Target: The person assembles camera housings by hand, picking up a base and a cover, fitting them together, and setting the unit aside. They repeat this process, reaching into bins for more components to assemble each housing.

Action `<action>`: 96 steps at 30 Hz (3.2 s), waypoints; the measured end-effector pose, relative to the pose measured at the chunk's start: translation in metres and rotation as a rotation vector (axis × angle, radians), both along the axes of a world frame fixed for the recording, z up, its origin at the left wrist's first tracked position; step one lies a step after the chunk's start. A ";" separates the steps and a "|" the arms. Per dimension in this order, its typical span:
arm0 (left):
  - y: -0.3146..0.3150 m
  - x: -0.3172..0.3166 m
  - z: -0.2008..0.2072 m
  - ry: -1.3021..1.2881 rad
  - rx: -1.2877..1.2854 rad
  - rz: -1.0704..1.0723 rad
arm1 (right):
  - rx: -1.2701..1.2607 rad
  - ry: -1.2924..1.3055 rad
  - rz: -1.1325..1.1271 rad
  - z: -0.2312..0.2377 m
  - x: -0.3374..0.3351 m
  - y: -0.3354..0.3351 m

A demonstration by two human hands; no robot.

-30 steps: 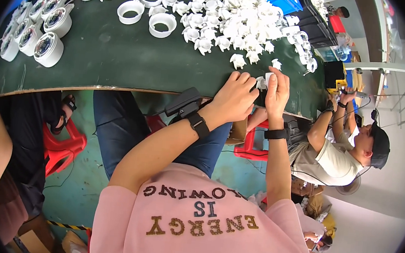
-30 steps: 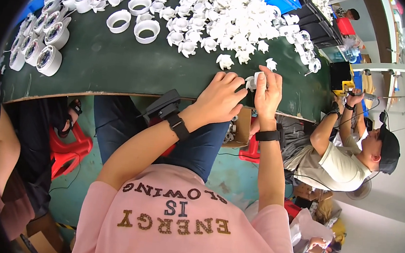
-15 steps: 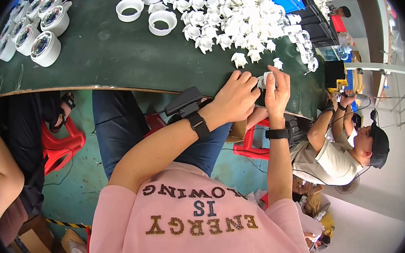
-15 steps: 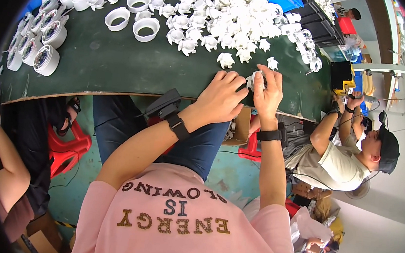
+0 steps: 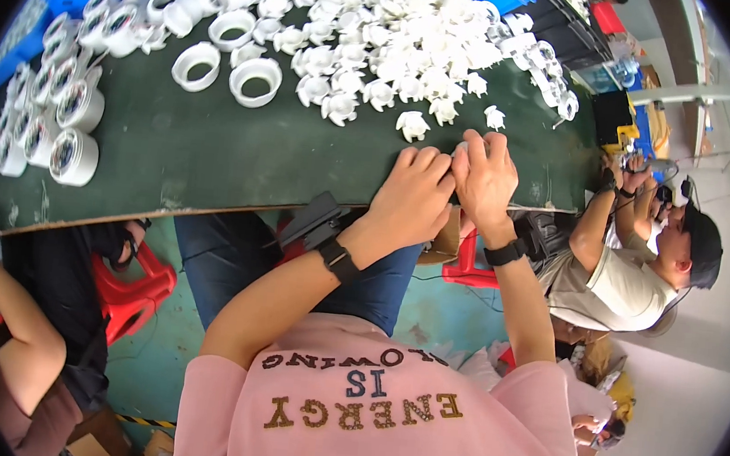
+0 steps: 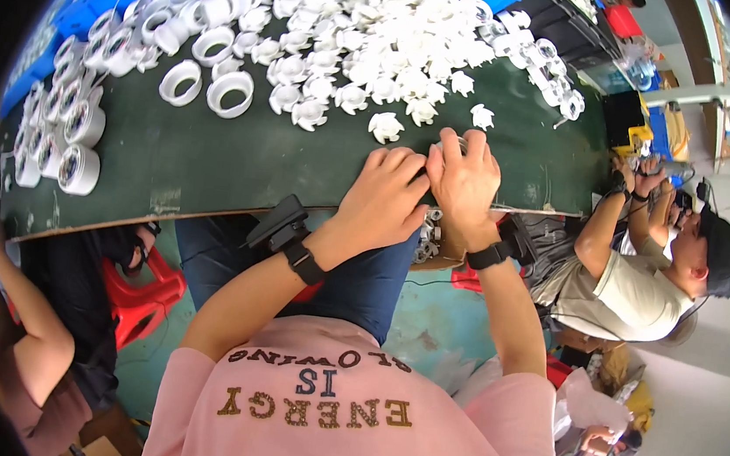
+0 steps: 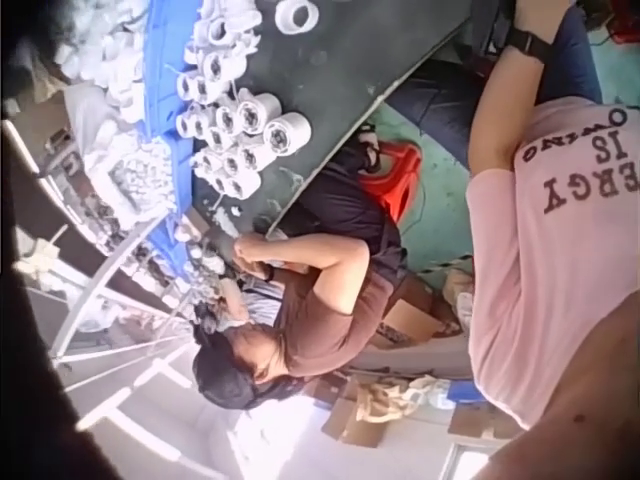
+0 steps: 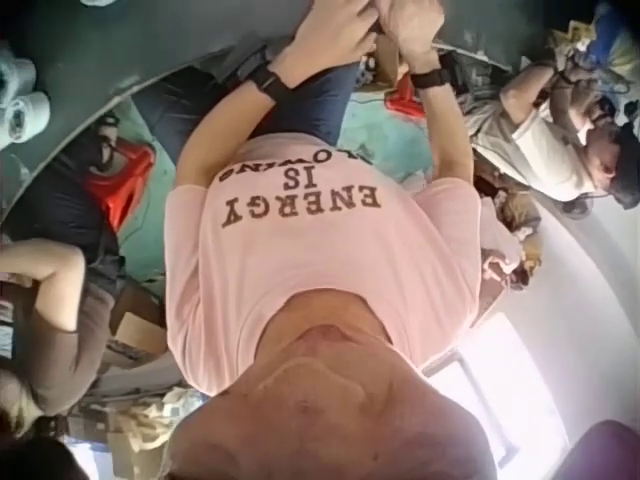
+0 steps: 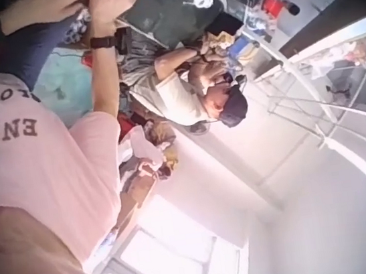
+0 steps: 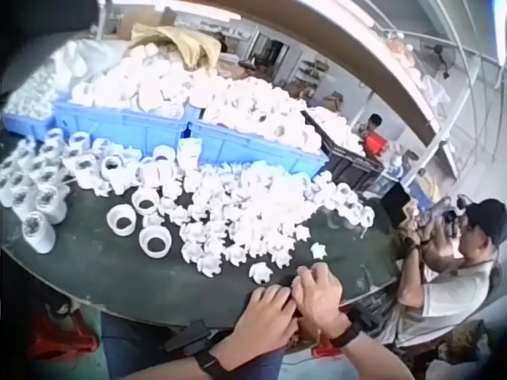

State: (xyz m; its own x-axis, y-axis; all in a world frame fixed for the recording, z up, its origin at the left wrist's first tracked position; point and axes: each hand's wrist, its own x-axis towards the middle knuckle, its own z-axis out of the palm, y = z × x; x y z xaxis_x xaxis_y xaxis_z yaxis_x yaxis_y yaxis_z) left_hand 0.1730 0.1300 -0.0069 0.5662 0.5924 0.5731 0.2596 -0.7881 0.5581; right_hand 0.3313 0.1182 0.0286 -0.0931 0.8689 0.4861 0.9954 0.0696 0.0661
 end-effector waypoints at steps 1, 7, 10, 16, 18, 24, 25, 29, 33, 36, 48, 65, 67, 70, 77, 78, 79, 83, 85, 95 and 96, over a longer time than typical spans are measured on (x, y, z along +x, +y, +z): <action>-0.001 0.001 0.000 0.013 0.017 -0.014 | 0.020 -0.004 0.025 0.002 0.000 0.002; -0.007 -0.012 0.024 -0.304 -0.219 -0.013 | -0.047 0.480 0.030 0.004 0.020 0.001; -0.017 -0.058 0.045 -0.336 -0.994 -0.225 | -0.159 1.140 0.156 0.017 -0.005 -0.005; -0.026 -0.113 0.066 -1.137 -1.796 -0.274 | -0.389 1.625 0.663 0.038 -0.138 -0.028; -0.027 -0.146 0.067 -1.318 -1.728 -0.216 | -0.385 1.431 0.826 0.024 -0.158 -0.015; -0.016 -0.208 0.055 -1.172 -1.347 0.061 | -0.246 0.153 0.469 0.013 -0.187 0.084; -0.015 -0.212 0.057 -1.173 -1.337 0.067 | -0.395 0.004 0.428 0.011 -0.193 0.097; -0.010 -0.228 0.059 -0.962 -1.077 0.331 | -0.358 0.699 0.691 0.047 -0.182 0.057; -0.007 -0.231 0.059 -0.760 -0.970 0.389 | -0.622 0.743 0.788 0.072 -0.179 0.006; -0.016 -0.209 0.068 -0.450 -0.664 0.405 | -0.708 0.668 0.656 0.086 -0.185 -0.009; -0.051 -0.189 0.089 -0.435 -0.559 0.387 | -0.404 0.979 0.847 0.061 -0.178 -0.036; -0.083 -0.177 0.100 -0.477 -0.472 0.213 | -0.183 1.065 1.109 0.048 -0.196 -0.056; -0.083 -0.174 0.101 -0.449 -0.460 0.219 | -0.116 1.108 1.136 0.043 -0.197 -0.058; -0.072 -0.173 0.088 -0.409 -0.540 0.278 | -0.195 1.140 1.112 0.031 -0.194 -0.046; -0.049 -0.182 0.076 -0.536 -0.681 0.410 | -0.422 1.145 1.212 0.033 -0.202 -0.005; -0.050 -0.183 0.080 -0.524 -0.649 0.368 | -0.413 1.142 1.182 0.038 -0.199 -0.008; -0.051 -0.181 0.084 -0.514 -0.616 0.331 | -0.394 1.189 1.193 0.042 -0.196 -0.011; -0.059 -0.173 0.089 -0.438 -0.511 0.302 | -0.305 1.384 1.141 0.044 -0.195 -0.026; -0.061 -0.170 0.090 -0.438 -0.534 0.281 | -0.291 1.426 1.099 0.047 -0.195 -0.035; -0.081 -0.166 0.085 -0.379 -0.088 0.183 | 0.111 1.391 1.362 0.044 -0.200 -0.045; -0.079 -0.165 0.086 -0.382 -0.087 0.177 | 0.066 1.385 1.387 0.046 -0.198 -0.044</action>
State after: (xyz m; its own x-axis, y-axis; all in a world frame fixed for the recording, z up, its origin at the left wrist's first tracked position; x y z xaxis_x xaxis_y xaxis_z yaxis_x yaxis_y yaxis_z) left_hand 0.0084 0.0505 0.0793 0.2085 0.7167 0.6655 0.1482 -0.6958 0.7028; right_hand 0.1329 0.0741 0.0743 -0.1712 0.5240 0.8343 -0.3751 0.7484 -0.5470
